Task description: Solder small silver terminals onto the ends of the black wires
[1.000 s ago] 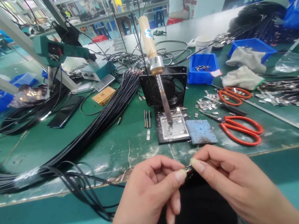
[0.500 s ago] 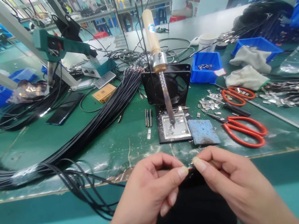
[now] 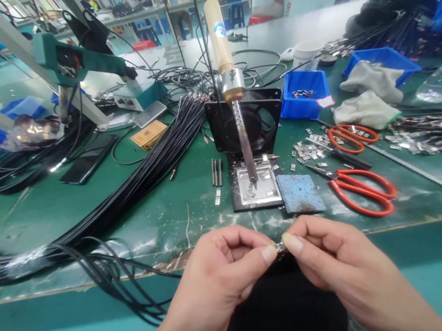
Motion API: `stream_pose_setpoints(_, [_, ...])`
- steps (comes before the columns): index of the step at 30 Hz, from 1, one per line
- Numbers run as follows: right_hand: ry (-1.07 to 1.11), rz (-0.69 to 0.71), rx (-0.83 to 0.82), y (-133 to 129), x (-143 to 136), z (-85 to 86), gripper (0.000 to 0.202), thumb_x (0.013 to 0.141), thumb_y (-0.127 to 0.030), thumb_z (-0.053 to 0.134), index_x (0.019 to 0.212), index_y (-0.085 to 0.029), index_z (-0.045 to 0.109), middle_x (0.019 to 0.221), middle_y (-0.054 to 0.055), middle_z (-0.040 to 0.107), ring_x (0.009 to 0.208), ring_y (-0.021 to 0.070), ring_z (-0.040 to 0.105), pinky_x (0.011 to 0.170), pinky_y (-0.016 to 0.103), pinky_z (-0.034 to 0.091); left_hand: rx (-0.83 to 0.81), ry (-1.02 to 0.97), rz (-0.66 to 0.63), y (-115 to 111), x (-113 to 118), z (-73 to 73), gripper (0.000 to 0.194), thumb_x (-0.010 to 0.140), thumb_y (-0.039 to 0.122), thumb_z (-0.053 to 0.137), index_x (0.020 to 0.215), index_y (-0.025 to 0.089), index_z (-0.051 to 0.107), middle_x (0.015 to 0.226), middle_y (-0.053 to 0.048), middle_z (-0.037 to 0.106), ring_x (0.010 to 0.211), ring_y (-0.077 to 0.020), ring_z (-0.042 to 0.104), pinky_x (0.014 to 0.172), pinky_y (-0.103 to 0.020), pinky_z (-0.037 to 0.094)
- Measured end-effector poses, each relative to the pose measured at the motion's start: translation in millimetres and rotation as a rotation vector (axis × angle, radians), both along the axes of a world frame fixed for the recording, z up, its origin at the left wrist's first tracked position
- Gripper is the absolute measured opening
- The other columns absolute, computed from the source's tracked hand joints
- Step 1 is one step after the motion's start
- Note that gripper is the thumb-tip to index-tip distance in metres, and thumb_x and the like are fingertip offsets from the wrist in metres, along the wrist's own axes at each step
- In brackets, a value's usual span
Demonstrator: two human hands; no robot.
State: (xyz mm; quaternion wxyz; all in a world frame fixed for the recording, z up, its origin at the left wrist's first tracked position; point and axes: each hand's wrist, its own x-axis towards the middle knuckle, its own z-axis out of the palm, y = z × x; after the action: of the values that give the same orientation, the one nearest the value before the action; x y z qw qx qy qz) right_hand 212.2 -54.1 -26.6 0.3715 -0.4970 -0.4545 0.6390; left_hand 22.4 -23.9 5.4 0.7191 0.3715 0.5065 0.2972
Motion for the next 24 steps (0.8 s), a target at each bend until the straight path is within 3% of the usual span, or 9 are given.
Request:
stream_pose_setpoints(9, [-0.034,-0.023,-0.009,4,-1,7.6,0.032,0.099,-0.053,0.059,0.093,-0.022,0.060,0.067,-0.007,0.039,0.058,0.0096,0.030,0.050,0.024,0.025,-0.010,-0.088,0.034,2,-2,-4.8,0.020,0.081,0.028,0.084,0.078,0.012,0.071,0.089,-0.005,0.069,0.045,0.0000,0.033,0.041,-0.019,0.018])
stream_pose_setpoints(15, [-0.105,0.026,0.053,9,-4,12.7,0.037,0.103,-0.051,0.053,0.081,-0.021,0.056,0.064,-0.006,0.038,0.057,0.0107,0.030,0.050,0.025,0.028,0.006,-0.089,-0.007,4,-3,-6.2,0.020,0.085,0.030,0.081,0.081,0.013,0.071,0.085,-0.003,0.067,0.047,-0.0011,0.033,0.043,-0.021,0.019])
stream_pose_setpoints(24, [-0.092,0.045,0.089,10,-2,12.7,0.035,0.104,-0.047,0.052,0.081,-0.021,0.055,0.066,-0.006,0.039,0.059,0.0109,0.032,0.051,0.024,0.030,0.002,-0.045,-0.048,6,-1,-3.1,0.022,0.086,0.031,0.078,0.077,0.014,0.067,0.078,-0.001,0.062,0.047,-0.0026,0.032,0.043,-0.021,0.020])
